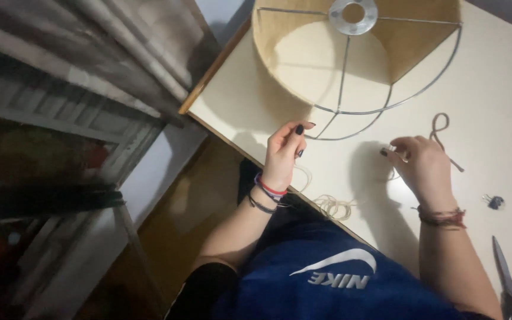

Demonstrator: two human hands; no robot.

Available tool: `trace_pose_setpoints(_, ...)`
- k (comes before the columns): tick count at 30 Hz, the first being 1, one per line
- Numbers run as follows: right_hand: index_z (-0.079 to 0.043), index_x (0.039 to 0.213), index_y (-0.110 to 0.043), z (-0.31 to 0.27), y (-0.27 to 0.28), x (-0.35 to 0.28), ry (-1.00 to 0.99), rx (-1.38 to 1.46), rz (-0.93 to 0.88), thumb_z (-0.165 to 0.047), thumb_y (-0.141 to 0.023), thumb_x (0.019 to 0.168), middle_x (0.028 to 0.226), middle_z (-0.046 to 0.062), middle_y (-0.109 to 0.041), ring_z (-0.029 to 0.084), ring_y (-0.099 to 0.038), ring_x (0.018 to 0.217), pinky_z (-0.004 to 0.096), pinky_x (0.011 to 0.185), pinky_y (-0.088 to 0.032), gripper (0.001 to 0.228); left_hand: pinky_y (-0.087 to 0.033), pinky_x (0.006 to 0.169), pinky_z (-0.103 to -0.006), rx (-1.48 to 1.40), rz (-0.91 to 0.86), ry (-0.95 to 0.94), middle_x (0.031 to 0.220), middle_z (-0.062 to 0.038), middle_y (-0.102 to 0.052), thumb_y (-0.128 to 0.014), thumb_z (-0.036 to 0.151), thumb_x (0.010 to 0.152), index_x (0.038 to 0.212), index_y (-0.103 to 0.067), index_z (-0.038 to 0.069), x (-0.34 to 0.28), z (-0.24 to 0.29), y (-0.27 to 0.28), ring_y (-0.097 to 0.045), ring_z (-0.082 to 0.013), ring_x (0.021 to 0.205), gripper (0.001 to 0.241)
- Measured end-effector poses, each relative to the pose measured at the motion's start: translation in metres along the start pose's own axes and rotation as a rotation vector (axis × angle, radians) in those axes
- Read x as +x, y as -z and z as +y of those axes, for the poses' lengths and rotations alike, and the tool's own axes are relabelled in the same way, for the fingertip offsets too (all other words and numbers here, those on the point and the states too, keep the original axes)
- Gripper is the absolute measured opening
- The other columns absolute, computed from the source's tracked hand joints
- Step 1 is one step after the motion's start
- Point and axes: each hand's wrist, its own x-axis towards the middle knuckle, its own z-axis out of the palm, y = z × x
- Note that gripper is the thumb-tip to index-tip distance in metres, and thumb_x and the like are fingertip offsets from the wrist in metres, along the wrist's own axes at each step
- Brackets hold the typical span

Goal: Wrapping twine around a metal lampshade frame to create a decorative shade, using binder clips to secure the material.

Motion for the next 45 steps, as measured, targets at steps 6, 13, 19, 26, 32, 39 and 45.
trace_pose_setpoints(6, 0.001, 0.128, -0.074, -0.033, -0.037, 0.02, 0.17, -0.226, 0.177, -0.012, -0.085, 0.083, 0.11, 0.019, -0.068, 0.035, -0.064, 0.102, 0.042, 0.088, -0.048, 0.048, -0.035, 0.055, -0.0122, 0.046, 0.021, -0.069, 0.057, 0.004, -0.038, -0.056, 0.011, 0.106, 0.11, -0.073, 0.002, -0.009, 0.01, 0.011, -0.038, -0.0016, 0.057, 0.019)
trace_pose_setpoints(13, -0.007, 0.111, -0.075, -0.07, -0.119, 0.067, 0.418, 0.049, -0.046, -0.014, -0.072, 0.09, 0.104, 0.012, -0.07, 0.034, -0.066, 0.104, 0.043, 0.087, -0.054, 0.023, -0.033, 0.053, -0.013, 0.116, 0.096, -0.053, 0.057, 0.002, -0.047, -0.058, 0.012, 0.105, 0.113, -0.073, 0.005, -0.028, -0.001, 0.032, -0.039, -0.0019, 0.056, 0.018)
trace_pose_setpoints(19, -0.012, 0.104, -0.073, -0.081, -0.068, 0.068, 0.201, 0.376, -0.137, -0.018, -0.055, 0.111, 0.074, 0.01, -0.07, 0.034, -0.069, 0.076, 0.042, 0.074, -0.054, 0.02, -0.04, 0.057, -0.015, 0.16, 0.051, -0.022, 0.059, -0.001, -0.056, -0.061, 0.01, 0.103, 0.11, -0.074, 0.004, -0.038, 0.005, 0.024, -0.046, -0.0037, 0.057, 0.016)
trace_pose_setpoints(26, -0.011, 0.101, -0.074, -0.107, 0.013, 0.066, 0.122, 0.645, -0.198, -0.019, -0.058, 0.11, 0.068, 0.004, -0.068, 0.015, -0.056, 0.059, 0.029, 0.064, -0.047, 0.02, -0.049, 0.068, -0.0177, 0.072, -0.098, -0.041, 0.064, -0.001, -0.06, -0.064, 0.011, 0.104, 0.105, -0.074, 0.003, -0.03, 0.021, -0.026, -0.055, -0.0054, 0.064, 0.013)
trace_pose_setpoints(32, -0.008, 0.115, -0.067, -0.116, 0.045, 0.064, 0.113, 0.623, -0.341, -0.006, -0.054, 0.104, 0.086, 0.003, -0.075, 0.007, -0.068, 0.076, 0.021, 0.072, -0.05, 0.018, -0.048, 0.073, -0.0243, 0.31, -0.11, -0.017, 0.067, 0.001, -0.062, -0.062, 0.014, 0.096, 0.074, -0.063, 0.009, -0.016, 0.0, -0.009, -0.059, -0.0086, 0.067, 0.022)
trace_pose_setpoints(39, -0.002, 0.119, -0.069, -0.105, 0.054, 0.082, 0.23, 0.615, -0.45, -0.003, -0.054, 0.092, 0.092, 0.008, -0.082, 0.012, -0.078, 0.087, 0.025, 0.083, -0.061, 0.031, -0.057, 0.063, -0.0291, 0.355, -0.217, -0.195, 0.072, -0.003, -0.071, -0.066, 0.006, 0.091, 0.082, -0.071, 0.008, 0.01, -0.015, -0.003, -0.068, -0.0137, 0.068, 0.011)
trace_pose_setpoints(45, -0.003, 0.115, -0.077, -0.088, 0.041, 0.086, 0.255, 0.539, -0.581, -0.001, -0.052, 0.082, 0.112, 0.008, -0.083, 0.016, -0.079, 0.099, 0.028, 0.092, -0.059, 0.042, -0.052, 0.082, -0.0453, 1.218, -0.511, -0.51, 0.088, -0.013, -0.071, -0.062, 0.012, 0.09, 0.093, -0.075, 0.006, -0.006, 0.011, 0.009, -0.067, -0.0314, 0.083, 0.015)
